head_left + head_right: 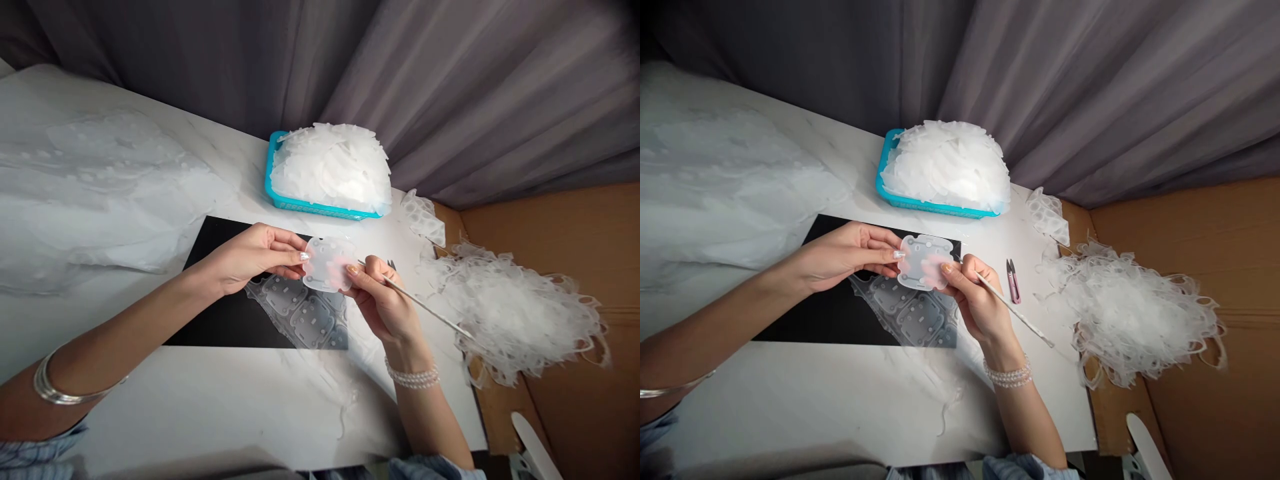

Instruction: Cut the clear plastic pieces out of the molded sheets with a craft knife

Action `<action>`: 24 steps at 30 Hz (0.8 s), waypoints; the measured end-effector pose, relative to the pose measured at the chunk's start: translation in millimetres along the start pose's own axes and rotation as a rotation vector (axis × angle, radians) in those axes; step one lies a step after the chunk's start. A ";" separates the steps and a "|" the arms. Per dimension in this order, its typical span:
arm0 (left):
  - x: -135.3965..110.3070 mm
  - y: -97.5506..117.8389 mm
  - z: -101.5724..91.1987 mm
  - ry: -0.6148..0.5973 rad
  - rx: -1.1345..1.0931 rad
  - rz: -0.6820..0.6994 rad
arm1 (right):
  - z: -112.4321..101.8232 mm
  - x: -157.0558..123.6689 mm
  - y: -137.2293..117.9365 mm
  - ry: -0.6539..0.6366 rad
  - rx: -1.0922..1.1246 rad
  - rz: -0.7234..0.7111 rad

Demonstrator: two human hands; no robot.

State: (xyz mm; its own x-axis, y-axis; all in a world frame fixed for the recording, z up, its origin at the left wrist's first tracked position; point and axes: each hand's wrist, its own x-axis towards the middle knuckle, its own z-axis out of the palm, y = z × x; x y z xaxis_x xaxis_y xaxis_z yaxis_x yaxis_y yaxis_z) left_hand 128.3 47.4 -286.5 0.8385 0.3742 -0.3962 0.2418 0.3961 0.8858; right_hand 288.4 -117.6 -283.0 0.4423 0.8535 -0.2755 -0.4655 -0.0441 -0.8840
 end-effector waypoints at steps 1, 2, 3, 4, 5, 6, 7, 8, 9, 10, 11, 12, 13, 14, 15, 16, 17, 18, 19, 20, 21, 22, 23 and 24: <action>0.6 -1.0 -0.4 -0.003 0.001 -0.006 | 0.3 0.4 0.6 0.005 0.001 0.002; 1.4 -2.1 -1.0 -0.007 0.002 -0.011 | 0.4 0.9 1.5 0.014 0.003 0.003; 2.3 -3.2 -1.9 -0.012 0.003 -0.012 | 0.0 1.4 2.7 0.028 0.003 0.002; 3.2 -4.1 -3.0 -0.014 0.005 -0.007 | -1.2 2.2 3.9 0.045 0.001 -0.004; 4.2 -4.7 -4.2 -0.011 0.009 0.002 | -3.5 3.5 4.6 0.065 -0.005 -0.014; 5.0 -4.9 -5.5 0.001 0.015 0.011 | -7.2 5.7 4.4 0.092 -0.015 -0.034; 5.8 -4.6 -6.8 0.020 0.021 0.018 | -12.1 9.2 2.6 0.131 -0.030 -0.076; 6.3 -3.8 -7.8 0.043 0.026 0.023 | -18.0 14.5 -1.2 0.185 -0.049 -0.144; 6.5 -2.7 -8.6 0.064 0.031 0.020 | -24.3 21.9 -7.4 0.254 -0.076 -0.244; 6.4 -1.3 -9.1 0.079 0.035 0.015 | -30.2 31.4 -16.1 0.340 -0.117 -0.374; 5.9 0.3 -9.2 0.084 0.037 0.012 | -34.7 43.0 -27.0 0.435 -0.186 -0.523; 5.2 1.7 -9.1 0.082 0.039 0.015 | -37.1 56.4 -39.1 0.526 -0.294 -0.674; 4.1 3.1 -8.7 0.077 0.042 0.022 | -36.8 71.1 -51.6 0.598 -0.425 -0.805; 2.8 4.2 -8.2 0.070 0.046 0.029 | -33.7 86.8 -63.2 0.641 -0.557 -0.903; 1.4 5.1 -7.7 0.065 0.049 0.036 | -28.0 103.0 -73.0 0.647 -0.672 -0.962; -0.1 5.9 -7.2 0.061 0.051 0.044 | -20.3 119.0 -80.2 0.613 -0.761 -0.985; -1.6 6.6 -6.9 0.059 0.053 0.048 | -11.3 134.2 -84.4 0.544 -0.818 -0.980; -2.9 7.2 -6.7 0.060 0.054 0.050 | -1.8 148.3 -85.7 0.453 -0.854 -0.958; -3.9 7.9 -6.8 0.062 0.053 0.054 | 7.2 160.5 -84.6 0.352 -0.883 -0.927; -4.6 8.5 -7.0 0.064 0.051 0.058 | 15.1 170.4 -81.9 0.254 -0.917 -0.892; -4.9 9.0 -7.5 0.065 0.050 0.064 | 21.4 177.7 -78.6 0.168 -0.944 -0.856; -4.6 9.2 -8.1 0.064 0.052 0.071 | 25.8 182.0 -75.7 0.098 -0.960 -0.819; -3.8 9.1 -9.0 0.067 0.059 0.084 | 28.4 183.3 -73.8 0.048 -0.965 -0.782; -2.5 8.5 -10.1 0.070 0.075 0.099 | 29.4 181.7 -73.6 0.013 -0.960 -0.741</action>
State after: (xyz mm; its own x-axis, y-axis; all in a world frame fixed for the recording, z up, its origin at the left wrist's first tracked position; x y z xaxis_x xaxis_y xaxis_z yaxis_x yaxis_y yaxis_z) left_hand 123.3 58.3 -280.5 0.8248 0.4668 -0.3190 0.1971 0.2913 0.9361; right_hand 380.5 56.0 -256.9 0.3709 0.8298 0.4169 0.6590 0.0811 -0.7477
